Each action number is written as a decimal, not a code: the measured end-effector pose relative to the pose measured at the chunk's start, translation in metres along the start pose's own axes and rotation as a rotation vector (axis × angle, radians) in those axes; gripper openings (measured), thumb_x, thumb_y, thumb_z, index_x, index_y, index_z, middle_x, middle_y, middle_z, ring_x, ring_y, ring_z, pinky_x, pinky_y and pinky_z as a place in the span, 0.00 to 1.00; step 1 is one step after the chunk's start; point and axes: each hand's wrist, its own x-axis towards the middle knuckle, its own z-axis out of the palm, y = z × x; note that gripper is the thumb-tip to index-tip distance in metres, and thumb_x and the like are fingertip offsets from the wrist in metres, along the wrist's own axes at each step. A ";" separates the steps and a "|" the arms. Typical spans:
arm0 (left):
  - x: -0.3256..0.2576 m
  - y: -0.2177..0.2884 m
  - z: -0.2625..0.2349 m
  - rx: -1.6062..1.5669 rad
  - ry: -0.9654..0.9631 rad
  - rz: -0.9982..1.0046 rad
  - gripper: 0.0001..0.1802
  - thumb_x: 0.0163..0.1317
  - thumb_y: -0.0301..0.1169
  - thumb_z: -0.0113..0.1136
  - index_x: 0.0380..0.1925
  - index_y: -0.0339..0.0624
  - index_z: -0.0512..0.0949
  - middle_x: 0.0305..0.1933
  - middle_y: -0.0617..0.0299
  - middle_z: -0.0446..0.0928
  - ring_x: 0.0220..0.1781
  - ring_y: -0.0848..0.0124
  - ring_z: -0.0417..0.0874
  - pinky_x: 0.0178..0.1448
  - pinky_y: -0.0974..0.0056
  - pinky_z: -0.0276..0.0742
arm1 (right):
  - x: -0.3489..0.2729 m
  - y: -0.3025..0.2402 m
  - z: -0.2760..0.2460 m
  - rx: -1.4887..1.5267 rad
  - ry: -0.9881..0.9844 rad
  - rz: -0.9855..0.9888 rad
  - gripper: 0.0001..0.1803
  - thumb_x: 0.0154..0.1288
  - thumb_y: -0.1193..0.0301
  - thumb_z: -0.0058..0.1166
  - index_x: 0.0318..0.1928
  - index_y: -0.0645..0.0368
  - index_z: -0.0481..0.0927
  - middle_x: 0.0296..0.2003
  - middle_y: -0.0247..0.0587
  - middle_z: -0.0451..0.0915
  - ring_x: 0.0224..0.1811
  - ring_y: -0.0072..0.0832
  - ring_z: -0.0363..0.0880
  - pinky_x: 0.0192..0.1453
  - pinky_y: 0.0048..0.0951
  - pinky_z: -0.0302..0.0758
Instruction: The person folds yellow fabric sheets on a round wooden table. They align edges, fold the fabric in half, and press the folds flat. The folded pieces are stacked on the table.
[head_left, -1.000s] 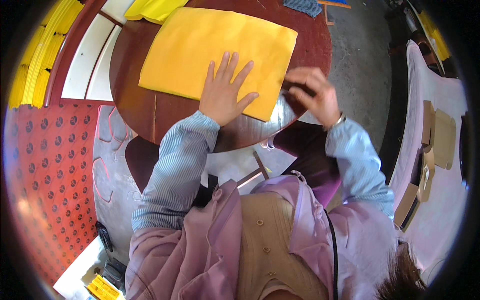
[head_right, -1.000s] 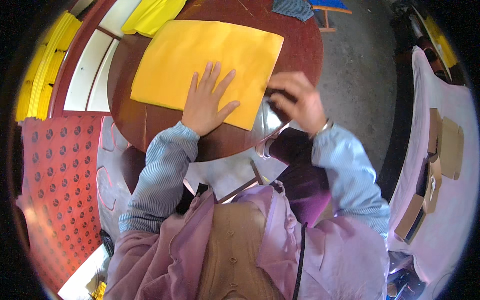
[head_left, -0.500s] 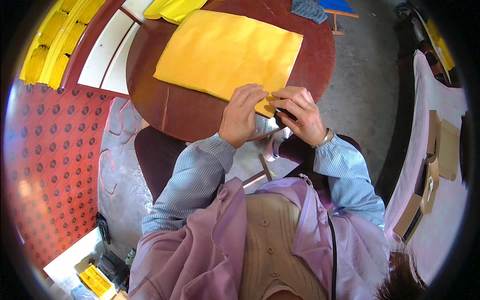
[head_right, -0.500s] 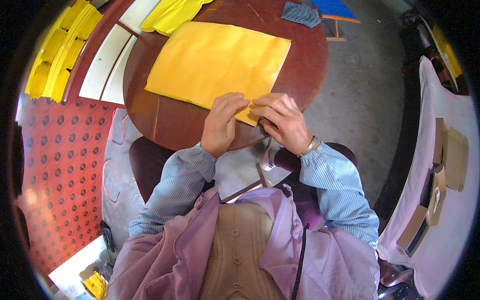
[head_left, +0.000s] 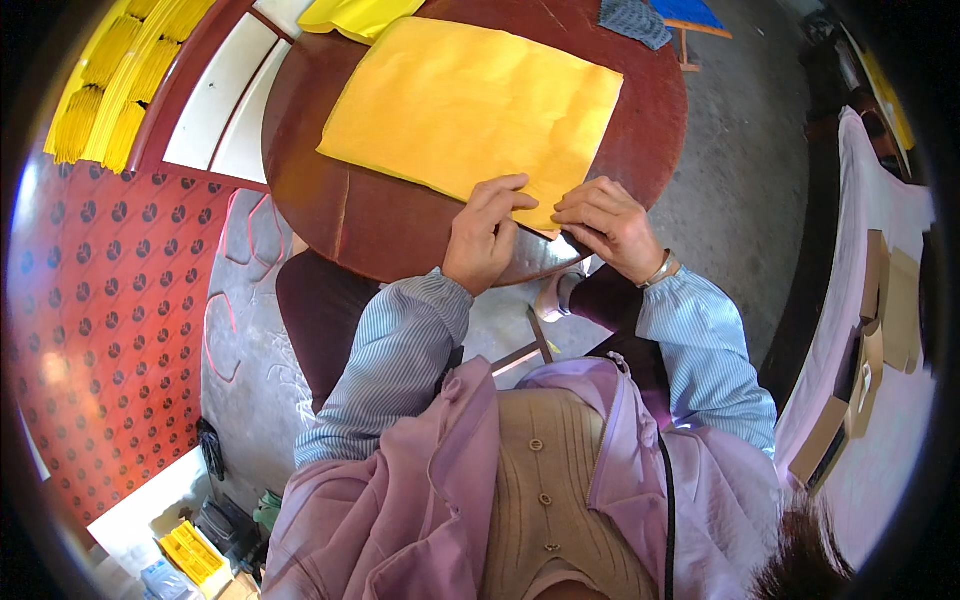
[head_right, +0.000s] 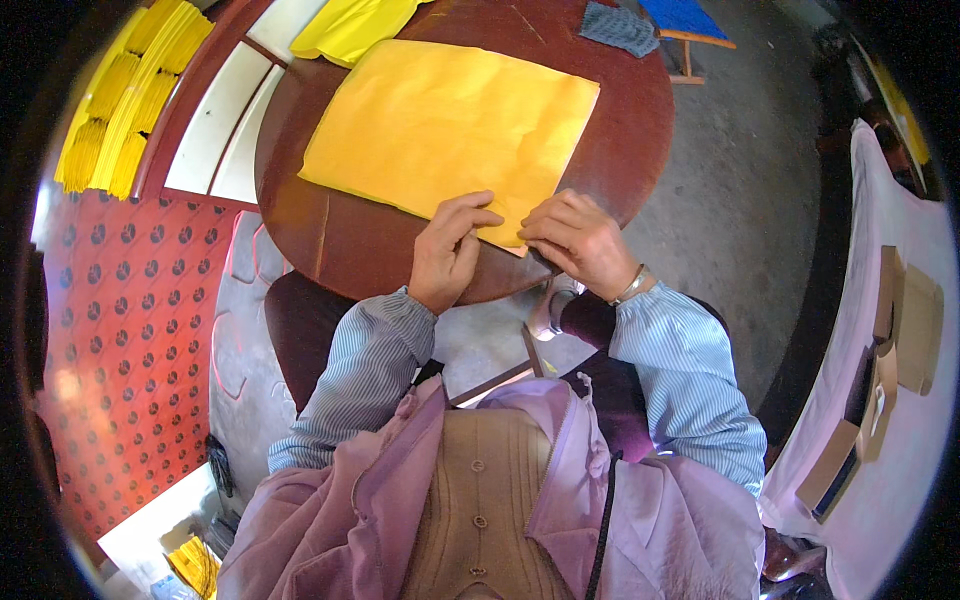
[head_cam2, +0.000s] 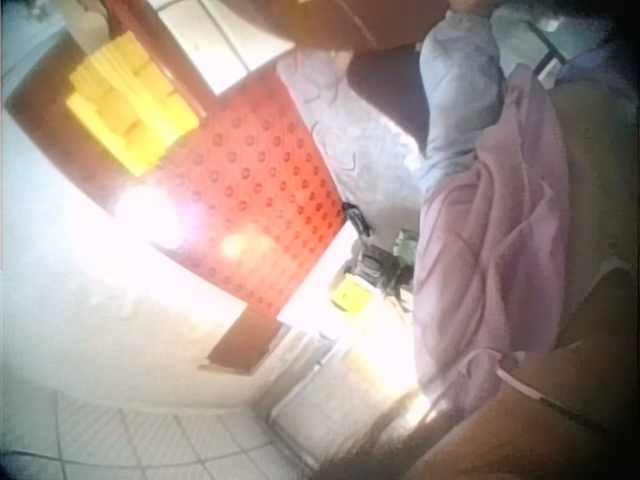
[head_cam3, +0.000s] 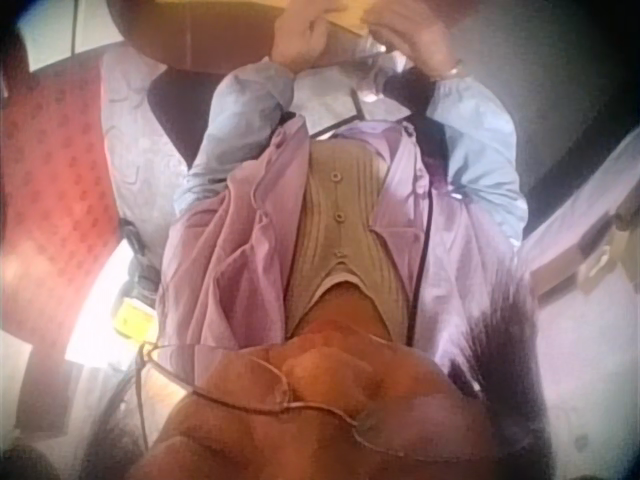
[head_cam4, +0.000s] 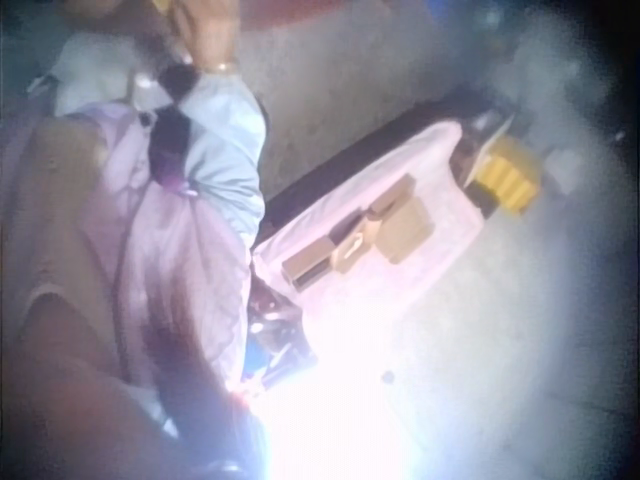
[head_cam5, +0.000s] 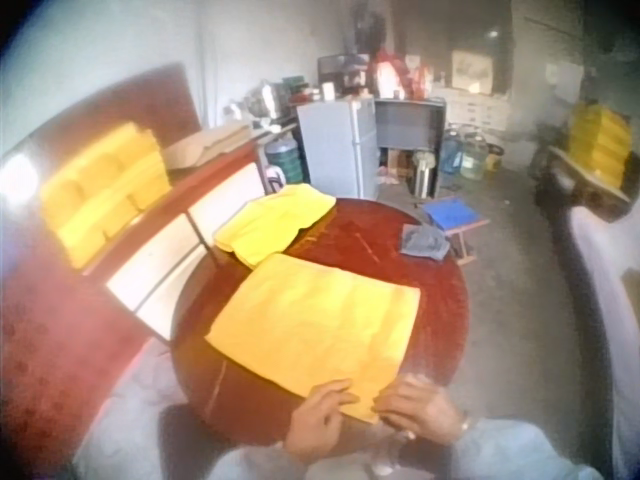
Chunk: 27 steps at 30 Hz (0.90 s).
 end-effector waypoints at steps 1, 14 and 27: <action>0.000 0.000 -0.001 -0.022 -0.007 -0.018 0.17 0.64 0.16 0.54 0.49 0.40 0.85 0.65 0.47 0.80 0.66 0.53 0.82 0.68 0.57 0.79 | 0.001 0.000 0.000 0.037 0.011 0.017 0.09 0.63 0.75 0.69 0.44 0.57 0.87 0.44 0.37 0.86 0.50 0.41 0.83 0.55 0.39 0.78; 0.000 0.000 0.015 -0.072 0.120 -0.156 0.08 0.62 0.24 0.73 0.41 0.38 0.87 0.66 0.50 0.81 0.64 0.61 0.85 0.62 0.62 0.82 | -0.005 -0.011 0.011 0.146 0.168 0.116 0.10 0.59 0.79 0.69 0.42 0.61 0.85 0.41 0.39 0.85 0.46 0.40 0.82 0.52 0.38 0.79; 0.000 -0.008 0.009 -0.135 0.067 -0.173 0.06 0.67 0.23 0.69 0.42 0.34 0.87 0.68 0.52 0.79 0.68 0.61 0.82 0.62 0.64 0.82 | -0.006 0.003 0.016 0.176 0.081 0.178 0.11 0.61 0.79 0.70 0.45 0.59 0.90 0.39 0.38 0.86 0.45 0.36 0.83 0.50 0.34 0.79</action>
